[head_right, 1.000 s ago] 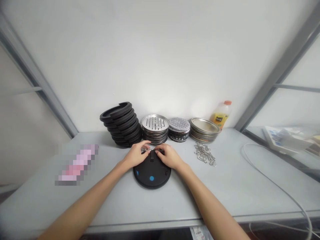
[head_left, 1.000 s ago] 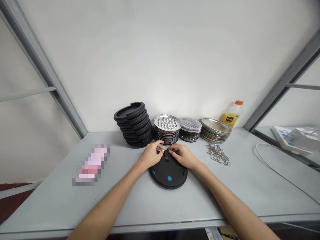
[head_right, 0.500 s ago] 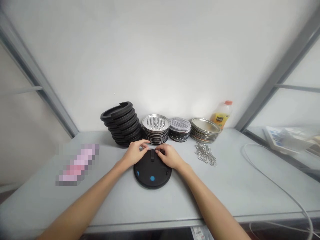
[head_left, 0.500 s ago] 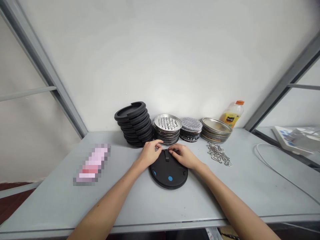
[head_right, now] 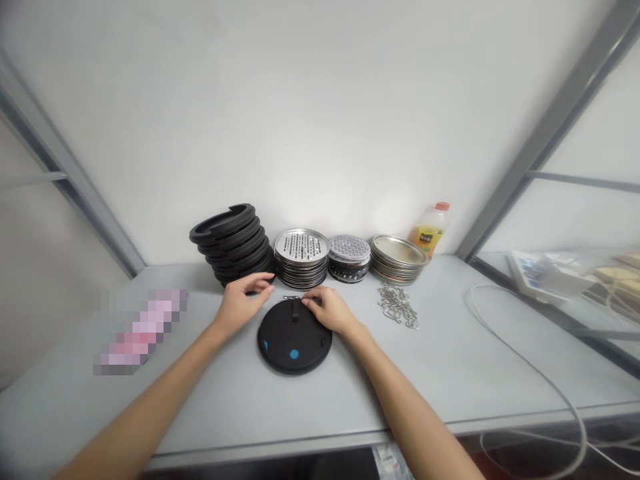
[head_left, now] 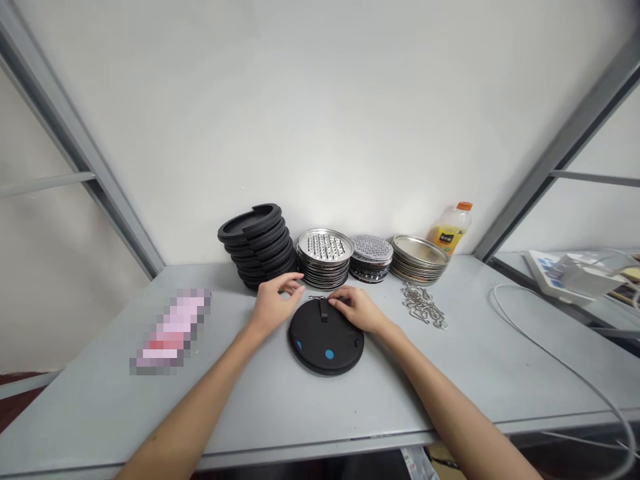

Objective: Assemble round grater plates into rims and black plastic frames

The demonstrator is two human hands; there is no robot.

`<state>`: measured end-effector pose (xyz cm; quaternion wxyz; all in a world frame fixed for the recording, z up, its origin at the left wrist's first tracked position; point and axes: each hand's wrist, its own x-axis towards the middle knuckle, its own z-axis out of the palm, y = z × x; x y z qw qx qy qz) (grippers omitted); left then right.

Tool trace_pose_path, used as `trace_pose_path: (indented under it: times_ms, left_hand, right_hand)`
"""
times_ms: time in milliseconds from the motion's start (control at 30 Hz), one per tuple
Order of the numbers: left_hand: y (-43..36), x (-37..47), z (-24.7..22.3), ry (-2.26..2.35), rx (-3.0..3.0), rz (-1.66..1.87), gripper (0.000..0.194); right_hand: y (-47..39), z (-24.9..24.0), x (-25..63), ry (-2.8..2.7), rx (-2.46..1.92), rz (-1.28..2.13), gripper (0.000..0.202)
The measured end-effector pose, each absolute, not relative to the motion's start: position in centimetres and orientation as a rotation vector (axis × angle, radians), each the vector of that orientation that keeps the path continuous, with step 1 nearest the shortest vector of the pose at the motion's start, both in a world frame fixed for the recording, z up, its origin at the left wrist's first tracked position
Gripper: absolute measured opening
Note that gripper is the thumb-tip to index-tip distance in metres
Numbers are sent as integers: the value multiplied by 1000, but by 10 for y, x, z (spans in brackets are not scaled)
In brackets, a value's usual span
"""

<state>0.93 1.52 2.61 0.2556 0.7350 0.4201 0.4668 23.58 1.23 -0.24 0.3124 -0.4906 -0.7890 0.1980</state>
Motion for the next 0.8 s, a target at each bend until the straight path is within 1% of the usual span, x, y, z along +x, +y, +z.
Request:
trace_pose_path:
  times_ms: [100,267,300,367,400,433,467,567,600,700,733,800]
  left_hand:
    - [7,-15,16,1181,2122,1198,11]
    - [-6,-35,12,1205,2247,1116,19]
    - [-10,-34,13,1159,2296,1061,30]
    - [-16,-27,14,1009,2453,830,72]
    - [-19,-23,13,949,2512,735,86]
    - [-21,-19,11,919,2552,650,91]
    - [-23,-16,9,899,2579,602,88]
    - [-23,-13,4,864,2611,593,71]
    - [-22,-14,3,843,2600,620,67]
    - [-18,-19,4,810,2404,788,55]
    - [-16,-20,4,854,2259,878,54]
    - [-12,-22,5,1018,1920,1051,60]
  right_hand:
    - [15,-5,239,-2040,-1335,515,21]
    - [18,-4,247,-1995,-1498,485,19]
    - [17,-3,248,-1988,-1524,494,19]
    - [17,-2,250,-1985,-1537,513,19]
    - [17,-2,251,-1989,-1526,520,19]
    - [17,-2,251,-1993,-1508,523,19]
    - [16,-1,251,-1991,-1490,527,19]
    - [16,2,253,-1951,-1421,622,24]
    - [15,5,254,-1928,-1392,695,29]
    - [13,15,259,-1814,-1296,975,53]
    - [11,19,261,-1764,-1262,1068,61]
    - [8,25,261,-1710,-1157,1230,72]
